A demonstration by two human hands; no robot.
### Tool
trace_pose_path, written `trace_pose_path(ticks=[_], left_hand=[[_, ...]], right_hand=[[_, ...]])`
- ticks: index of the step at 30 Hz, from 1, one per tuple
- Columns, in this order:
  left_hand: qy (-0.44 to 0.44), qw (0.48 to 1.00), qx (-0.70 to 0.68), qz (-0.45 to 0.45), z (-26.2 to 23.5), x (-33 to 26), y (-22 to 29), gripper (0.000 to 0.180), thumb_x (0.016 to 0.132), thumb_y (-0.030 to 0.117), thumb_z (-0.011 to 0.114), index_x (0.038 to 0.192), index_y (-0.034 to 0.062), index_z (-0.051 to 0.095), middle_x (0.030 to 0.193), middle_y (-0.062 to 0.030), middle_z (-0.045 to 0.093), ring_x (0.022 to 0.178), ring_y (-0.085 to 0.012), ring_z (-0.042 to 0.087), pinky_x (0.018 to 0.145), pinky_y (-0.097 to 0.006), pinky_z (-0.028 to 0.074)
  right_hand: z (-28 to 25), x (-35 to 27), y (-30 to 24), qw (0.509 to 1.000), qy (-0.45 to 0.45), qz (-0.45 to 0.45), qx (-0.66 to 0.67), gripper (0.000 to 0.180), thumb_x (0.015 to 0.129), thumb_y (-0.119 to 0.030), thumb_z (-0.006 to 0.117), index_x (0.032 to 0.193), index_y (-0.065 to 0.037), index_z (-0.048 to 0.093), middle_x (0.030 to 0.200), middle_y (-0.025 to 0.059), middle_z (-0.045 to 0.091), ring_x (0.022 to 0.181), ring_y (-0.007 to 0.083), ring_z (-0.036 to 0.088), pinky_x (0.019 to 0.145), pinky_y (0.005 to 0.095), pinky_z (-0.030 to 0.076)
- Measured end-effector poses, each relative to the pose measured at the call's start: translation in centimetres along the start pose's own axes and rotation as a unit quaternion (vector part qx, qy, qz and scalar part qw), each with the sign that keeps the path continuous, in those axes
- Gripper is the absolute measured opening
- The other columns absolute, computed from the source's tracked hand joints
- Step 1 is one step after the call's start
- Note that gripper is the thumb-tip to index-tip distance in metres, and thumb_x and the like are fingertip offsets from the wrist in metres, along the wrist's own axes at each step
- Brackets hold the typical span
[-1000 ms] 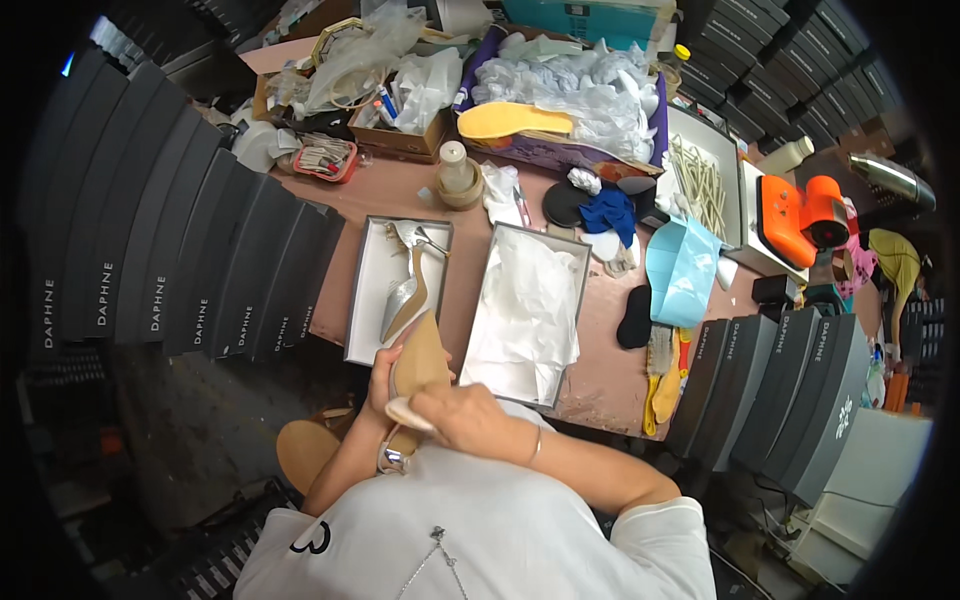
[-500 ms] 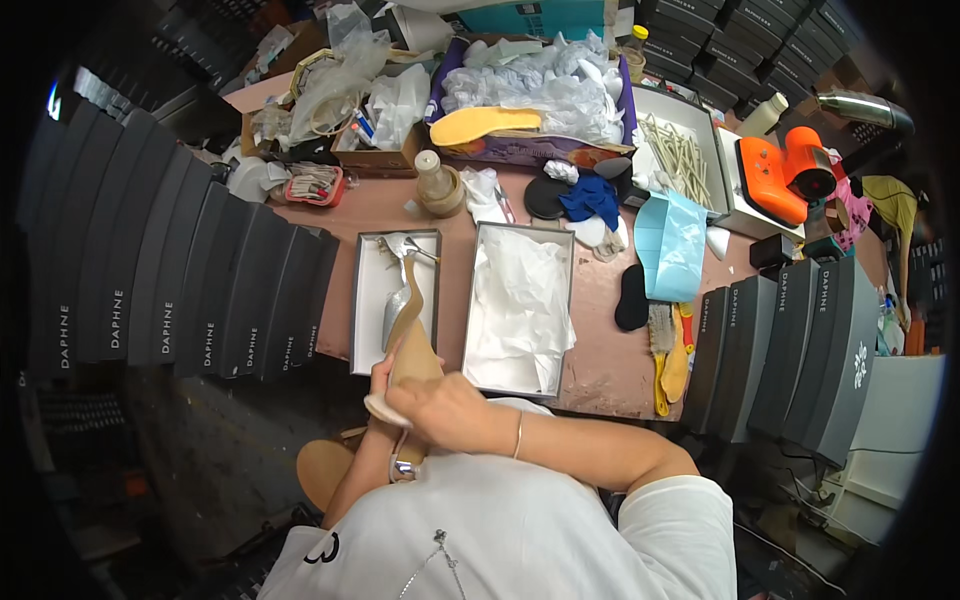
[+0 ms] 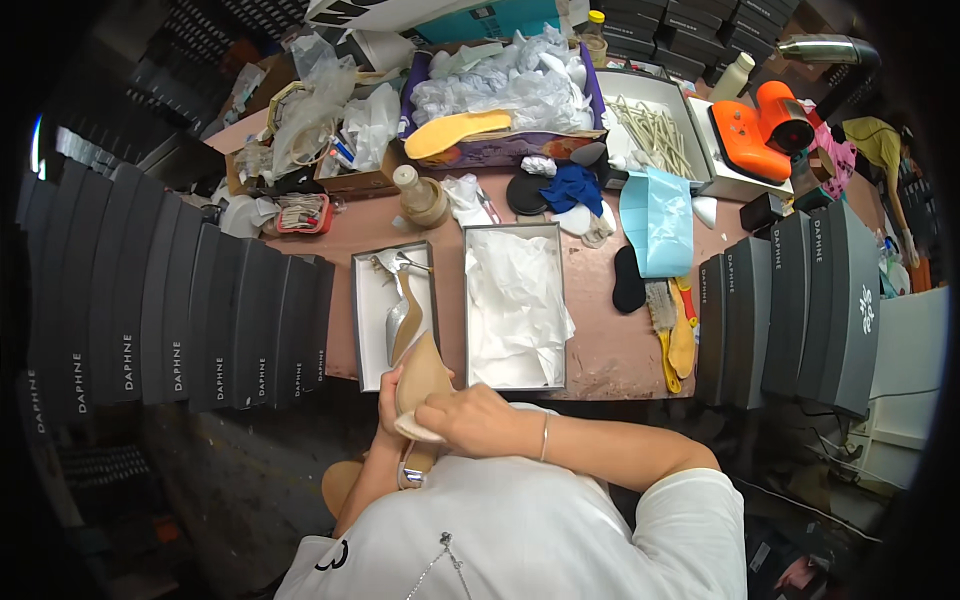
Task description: Packaging high-heeled shoes into boxes with tissue paper and insoles.
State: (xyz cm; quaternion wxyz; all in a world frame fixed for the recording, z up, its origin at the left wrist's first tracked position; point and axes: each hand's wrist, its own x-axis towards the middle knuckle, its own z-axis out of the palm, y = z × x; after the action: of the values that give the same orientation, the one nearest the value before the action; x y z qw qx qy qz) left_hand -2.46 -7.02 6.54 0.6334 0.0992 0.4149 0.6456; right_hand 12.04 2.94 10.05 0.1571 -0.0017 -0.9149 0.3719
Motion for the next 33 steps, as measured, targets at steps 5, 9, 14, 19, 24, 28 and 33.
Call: trace_pose_path(ticks=[5,9,14,19,24,28,33], left_hand=[[0.051,0.996,-0.068,-0.031,-0.1,0.5,-1.8,0.06,0.091,0.034,0.031,0.144,0.0068,0.032,0.123,-0.014,0.056,0.104,-0.0239,0.059,0.088,-0.035,0.05],[0.082,0.992,-0.072,-0.057,2.2,1.1,-1.0,0.056,0.092,0.036,0.029,0.138,0.0058,0.038,0.105,-0.0173,0.06,0.091,-0.0257,0.063,0.082,-0.039,0.052],[-0.048,0.997,-0.045,-0.041,-0.8,1.5,-0.8,0.058,0.091,0.033,0.03,0.142,0.0051,0.034,0.1,-0.016,0.062,0.08,-0.0252,0.064,0.072,-0.037,0.055],[0.028,0.998,-0.021,-0.053,0.1,1.6,-1.0,0.053,0.091,0.038,0.03,0.128,0.0027,0.045,0.095,-0.0188,0.062,0.079,-0.0268,0.064,0.07,-0.037,0.054],[-0.003,0.993,-0.026,-0.112,0.6,3.9,0.0,0.062,0.089,0.038,0.036,0.144,0.0083,0.032,0.108,-0.0143,0.06,0.098,-0.0259,0.061,0.081,-0.039,0.053],[-0.068,0.996,0.051,-0.035,2.6,8.7,2.6,0.065,0.093,0.036,0.041,0.148,0.0073,0.021,0.134,-0.0164,0.046,0.115,-0.0258,0.052,0.095,-0.038,0.044],[0.194,0.831,0.502,0.139,-6.2,14.3,3.5,0.068,0.093,0.043,0.054,0.139,-0.0024,0.034,0.136,-0.0265,0.044,0.124,-0.0306,0.047,0.1,-0.036,0.039]], right_hand=[[-0.5,-0.2,1.7,0.994,0.098,0.051,0.016,0.017,0.078,-0.018,0.062,0.084,-0.009,0.05,0.074,0.0084,0.055,0.059,0.0293,0.06,0.047,0.0384,0.047],[-1.3,-0.5,3.1,0.995,0.044,0.078,-0.041,0.018,0.078,-0.02,0.061,0.085,-0.009,0.05,0.079,0.007,0.055,0.063,0.0281,0.061,0.047,0.0392,0.046],[0.3,-2.0,1.0,1.0,-0.005,0.002,-0.015,0.018,0.075,-0.015,0.063,0.087,-0.01,0.051,0.075,0.008,0.056,0.061,0.0251,0.061,0.047,0.0386,0.047],[-1.2,-0.7,0.3,0.999,-0.009,0.028,-0.012,0.016,0.072,-0.016,0.065,0.08,-0.012,0.052,0.074,0.008,0.058,0.061,0.0266,0.061,0.048,0.0386,0.049],[-1.5,2.4,6.5,0.972,0.136,0.181,-0.07,0.011,0.079,-0.016,0.062,0.082,-0.01,0.053,0.073,0.0087,0.058,0.064,0.0318,0.062,0.053,0.0411,0.05],[-6.1,3.2,10.7,0.922,0.25,0.28,0.094,0.018,0.087,-0.019,0.064,0.089,-0.003,0.056,0.077,0.0212,0.061,0.073,0.0412,0.06,0.061,0.042,0.046],[-9.2,-0.2,12.2,0.887,0.276,0.35,0.117,0.018,0.089,-0.017,0.061,0.086,-0.001,0.055,0.066,0.0091,0.055,0.06,0.0154,0.052,0.057,0.0303,0.042]])
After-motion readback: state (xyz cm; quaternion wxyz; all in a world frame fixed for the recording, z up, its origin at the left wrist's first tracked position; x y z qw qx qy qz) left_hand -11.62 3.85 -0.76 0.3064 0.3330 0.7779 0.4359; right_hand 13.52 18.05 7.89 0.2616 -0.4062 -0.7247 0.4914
